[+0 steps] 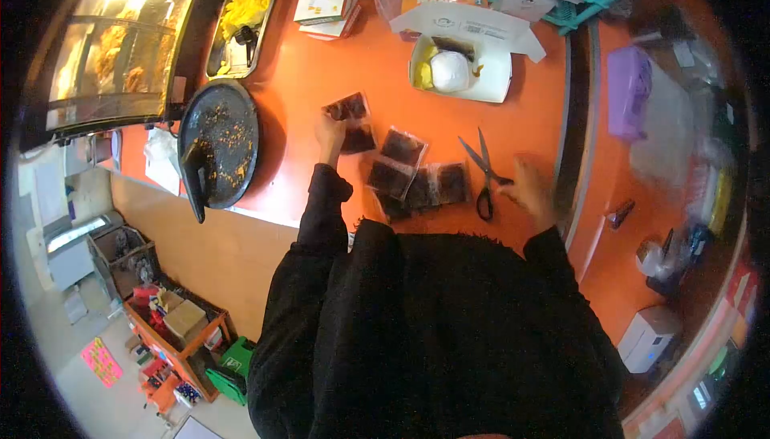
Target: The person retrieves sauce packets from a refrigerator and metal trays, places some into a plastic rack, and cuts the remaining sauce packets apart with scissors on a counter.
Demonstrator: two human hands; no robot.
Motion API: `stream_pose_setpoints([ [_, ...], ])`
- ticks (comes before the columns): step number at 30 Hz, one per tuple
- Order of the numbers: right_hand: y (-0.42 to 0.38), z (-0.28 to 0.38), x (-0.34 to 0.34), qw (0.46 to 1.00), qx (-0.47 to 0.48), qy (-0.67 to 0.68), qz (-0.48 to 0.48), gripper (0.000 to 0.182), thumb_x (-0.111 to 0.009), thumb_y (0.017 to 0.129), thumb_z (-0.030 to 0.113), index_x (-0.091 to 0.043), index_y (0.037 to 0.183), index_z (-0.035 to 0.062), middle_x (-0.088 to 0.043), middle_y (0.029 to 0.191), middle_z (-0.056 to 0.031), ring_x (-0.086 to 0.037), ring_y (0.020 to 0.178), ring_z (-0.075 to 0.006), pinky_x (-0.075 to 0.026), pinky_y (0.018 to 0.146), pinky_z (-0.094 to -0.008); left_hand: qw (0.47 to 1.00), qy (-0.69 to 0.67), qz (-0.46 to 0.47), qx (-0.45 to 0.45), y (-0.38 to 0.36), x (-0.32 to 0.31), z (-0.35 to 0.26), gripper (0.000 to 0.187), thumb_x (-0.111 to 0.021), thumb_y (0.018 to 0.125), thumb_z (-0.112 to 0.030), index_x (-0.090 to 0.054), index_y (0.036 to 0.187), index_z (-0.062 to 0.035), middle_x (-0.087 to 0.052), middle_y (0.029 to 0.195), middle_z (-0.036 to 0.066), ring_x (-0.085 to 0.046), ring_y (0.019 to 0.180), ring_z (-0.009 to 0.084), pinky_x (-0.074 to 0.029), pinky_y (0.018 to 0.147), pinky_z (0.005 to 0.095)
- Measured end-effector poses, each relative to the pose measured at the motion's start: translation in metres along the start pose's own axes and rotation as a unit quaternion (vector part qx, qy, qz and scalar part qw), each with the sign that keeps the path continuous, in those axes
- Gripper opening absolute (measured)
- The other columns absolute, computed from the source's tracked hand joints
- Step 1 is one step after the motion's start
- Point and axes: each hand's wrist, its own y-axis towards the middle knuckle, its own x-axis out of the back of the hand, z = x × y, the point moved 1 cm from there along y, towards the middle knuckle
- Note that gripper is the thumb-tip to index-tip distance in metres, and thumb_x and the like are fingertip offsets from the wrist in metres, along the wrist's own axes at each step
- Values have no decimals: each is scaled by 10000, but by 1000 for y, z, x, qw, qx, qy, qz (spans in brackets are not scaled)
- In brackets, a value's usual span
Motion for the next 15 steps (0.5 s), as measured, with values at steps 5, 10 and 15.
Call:
stream_pose_setpoints([
  [5,-45,26,-17,995,-50,75,-51,423,-625,703,220,-462,1041,25,-448,942,-192,-463,880,-372,-401,719,-433,958,-262,99,61,-8,25,-6,309,-667,674,-192,-538,894,-17,-595,755,95,-579,717,189,-455,590,288],
  [10,-56,36,-25,995,-85,-58,-14,292,-528,786,247,-478,887,-22,-449,824,-185,-469,815,-348,-404,675,-434,787,-581,210,11,-44,66,-50,189,-536,809,-131,-511,976,-45,-559,889,37,-557,722,124,-469,633,249],
  [15,-59,4,-39,906,-152,395,17,274,-426,852,287,-492,838,22,-501,727,-121,-500,670,-245,-422,574,-386,730,-610,310,-20,-99,112,-111,406,-531,775,-9,-400,1155,-69,-516,1022,52,-570,824,186,-480,715,271],
])
